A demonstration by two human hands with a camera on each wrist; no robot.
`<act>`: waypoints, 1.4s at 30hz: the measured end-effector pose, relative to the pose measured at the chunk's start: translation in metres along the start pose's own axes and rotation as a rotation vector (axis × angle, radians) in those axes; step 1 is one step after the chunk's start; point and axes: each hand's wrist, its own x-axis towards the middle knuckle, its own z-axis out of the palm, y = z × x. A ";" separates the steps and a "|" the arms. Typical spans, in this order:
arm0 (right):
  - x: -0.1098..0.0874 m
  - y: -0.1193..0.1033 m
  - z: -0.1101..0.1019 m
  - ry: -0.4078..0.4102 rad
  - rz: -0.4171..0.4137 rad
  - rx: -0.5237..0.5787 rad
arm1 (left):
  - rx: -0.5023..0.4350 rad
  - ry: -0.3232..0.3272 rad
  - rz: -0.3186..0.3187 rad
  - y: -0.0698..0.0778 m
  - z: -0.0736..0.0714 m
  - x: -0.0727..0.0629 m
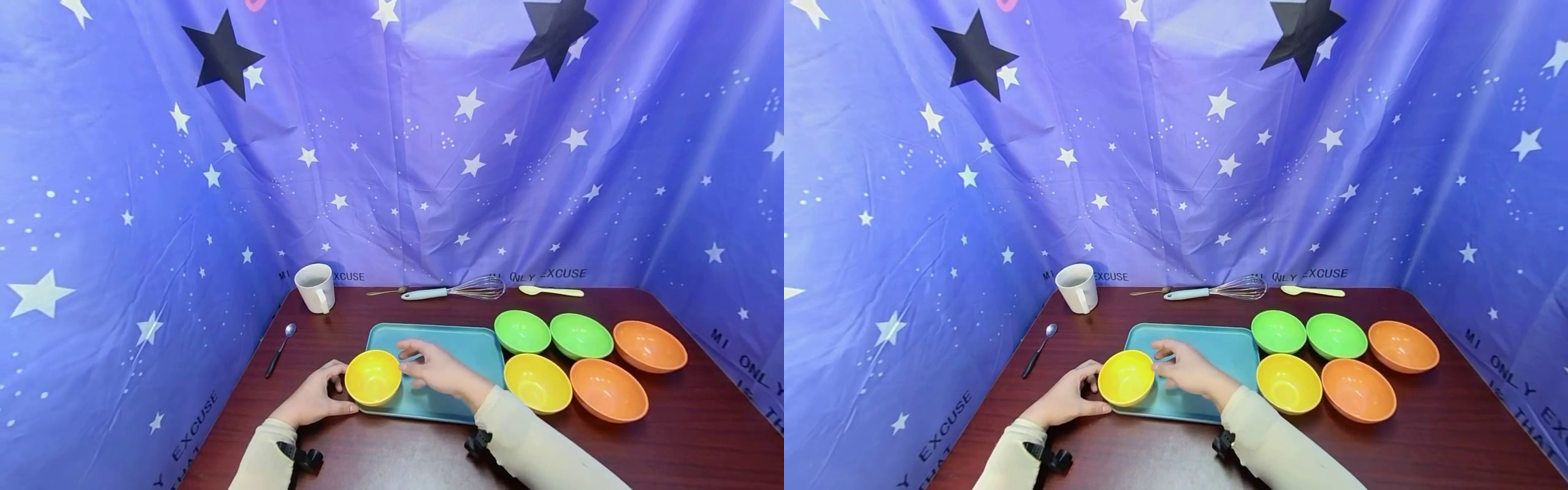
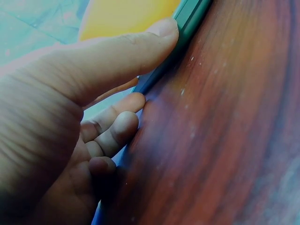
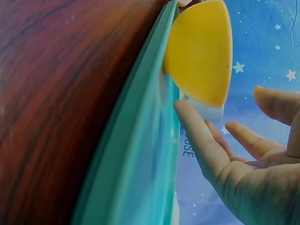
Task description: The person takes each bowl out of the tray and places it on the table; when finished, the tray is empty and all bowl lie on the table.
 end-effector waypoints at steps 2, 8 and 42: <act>0.002 0.002 0.002 -0.013 0.014 0.022 | -0.001 0.000 -0.001 0.001 0.000 0.000; 0.009 0.007 0.006 -0.023 0.042 0.070 | 0.001 0.000 -0.003 0.000 0.000 0.001; 0.021 0.016 0.018 -0.020 0.093 0.224 | 0.003 -0.001 -0.007 -0.002 0.000 0.001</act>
